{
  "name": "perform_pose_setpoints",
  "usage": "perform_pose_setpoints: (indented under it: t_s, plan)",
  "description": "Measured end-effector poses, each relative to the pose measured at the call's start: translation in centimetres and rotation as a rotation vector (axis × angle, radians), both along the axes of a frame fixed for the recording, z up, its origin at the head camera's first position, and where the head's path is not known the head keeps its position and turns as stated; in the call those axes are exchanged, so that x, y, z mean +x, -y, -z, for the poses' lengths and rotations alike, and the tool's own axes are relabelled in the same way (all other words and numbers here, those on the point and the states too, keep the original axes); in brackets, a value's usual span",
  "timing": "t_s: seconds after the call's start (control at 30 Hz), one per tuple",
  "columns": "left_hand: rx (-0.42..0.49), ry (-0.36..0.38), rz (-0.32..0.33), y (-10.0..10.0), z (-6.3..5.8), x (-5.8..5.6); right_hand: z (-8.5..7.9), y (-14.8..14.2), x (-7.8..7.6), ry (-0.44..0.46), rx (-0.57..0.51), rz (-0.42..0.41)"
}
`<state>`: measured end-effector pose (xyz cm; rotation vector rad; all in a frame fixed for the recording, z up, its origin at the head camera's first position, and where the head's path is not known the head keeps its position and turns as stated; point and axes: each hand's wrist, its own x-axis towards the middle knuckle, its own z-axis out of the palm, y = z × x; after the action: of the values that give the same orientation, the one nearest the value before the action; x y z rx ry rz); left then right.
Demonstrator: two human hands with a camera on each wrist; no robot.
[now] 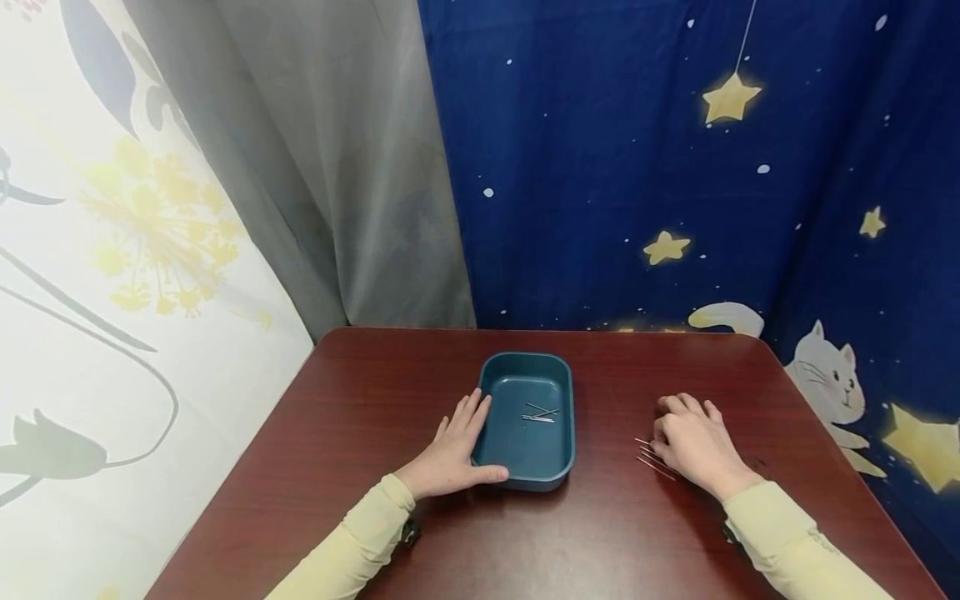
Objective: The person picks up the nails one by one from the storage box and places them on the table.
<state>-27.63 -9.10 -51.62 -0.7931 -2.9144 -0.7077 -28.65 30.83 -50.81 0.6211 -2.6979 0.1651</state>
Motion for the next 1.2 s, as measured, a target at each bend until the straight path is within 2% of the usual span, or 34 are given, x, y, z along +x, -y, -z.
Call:
perform_pose_setpoints:
  t_s: [0.1,0.23,0.33,0.47,0.63,0.77,1.07,1.2]
  plan:
    - [0.042,0.006,-0.006,0.0,-0.3,0.0,-0.5,0.4,0.2,-0.003,-0.008,0.017]
    - [0.096,-0.024,-0.037,-0.1,-1.1,-0.3,-1.3,1.4,0.5,-0.015,-0.024,0.019]
    - [0.106,-0.077,-0.059,-0.1,-2.1,-1.0,-1.9,2.4,0.8,-0.036,-0.041,0.014]
    - [0.092,-0.154,-0.051,0.1,-3.4,-2.6,-2.3,4.3,1.4,-0.056,-0.053,0.004]
    - [0.013,-0.225,-0.022,0.0,-4.4,-5.0,-2.5,6.9,2.7,-0.045,-0.053,0.011]
    - [-0.06,-0.249,0.002,-0.8,-4.5,-6.3,-2.3,9.0,3.8,-0.026,-0.095,0.039]
    - [-0.34,-0.247,0.011,-4.1,-3.1,-6.8,-1.5,14.0,5.3,0.113,-0.138,0.164]
    - [-0.387,-0.254,0.012,-5.6,-3.0,-7.0,-0.8,14.6,5.3,0.112,-0.158,0.209]
